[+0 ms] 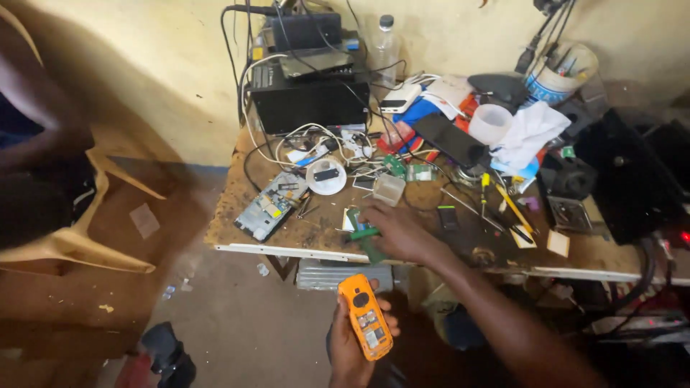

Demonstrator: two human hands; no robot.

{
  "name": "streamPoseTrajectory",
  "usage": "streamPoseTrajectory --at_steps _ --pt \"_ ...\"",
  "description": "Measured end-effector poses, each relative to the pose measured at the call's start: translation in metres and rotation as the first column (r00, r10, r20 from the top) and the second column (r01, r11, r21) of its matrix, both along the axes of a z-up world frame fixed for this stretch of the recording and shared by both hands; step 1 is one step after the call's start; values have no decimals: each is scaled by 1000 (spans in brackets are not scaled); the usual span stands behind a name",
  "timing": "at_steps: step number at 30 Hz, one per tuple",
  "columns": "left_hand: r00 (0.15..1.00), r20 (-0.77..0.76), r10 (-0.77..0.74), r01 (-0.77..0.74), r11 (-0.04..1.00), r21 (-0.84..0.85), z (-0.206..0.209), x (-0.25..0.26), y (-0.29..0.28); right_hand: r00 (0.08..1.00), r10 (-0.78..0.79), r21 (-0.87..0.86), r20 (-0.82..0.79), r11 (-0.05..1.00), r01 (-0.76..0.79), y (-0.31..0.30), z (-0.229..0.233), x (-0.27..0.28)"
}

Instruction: Repairing a mobile phone by testing its circuit board with a multimeter and using a screwdriver for adjustments.

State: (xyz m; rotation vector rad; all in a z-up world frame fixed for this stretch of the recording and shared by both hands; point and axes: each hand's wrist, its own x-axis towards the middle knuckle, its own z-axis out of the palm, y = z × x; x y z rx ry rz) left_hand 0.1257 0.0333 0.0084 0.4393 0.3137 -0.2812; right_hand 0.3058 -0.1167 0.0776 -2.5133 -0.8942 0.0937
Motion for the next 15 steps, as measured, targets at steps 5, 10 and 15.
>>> streamPoseTrajectory --at_steps 5,10,15 --pt "999 7 -44 44 982 -181 -16 3 3 952 -302 314 53 910 271 -32 -1 -55" --pt "984 117 -134 164 939 -302 0 -3 3 769 -620 219 -155 738 639 -92 5 -110" --pt "970 124 -207 230 949 -216 6 -14 -3 833 -514 603 -205 604 521 -91 81 -176"
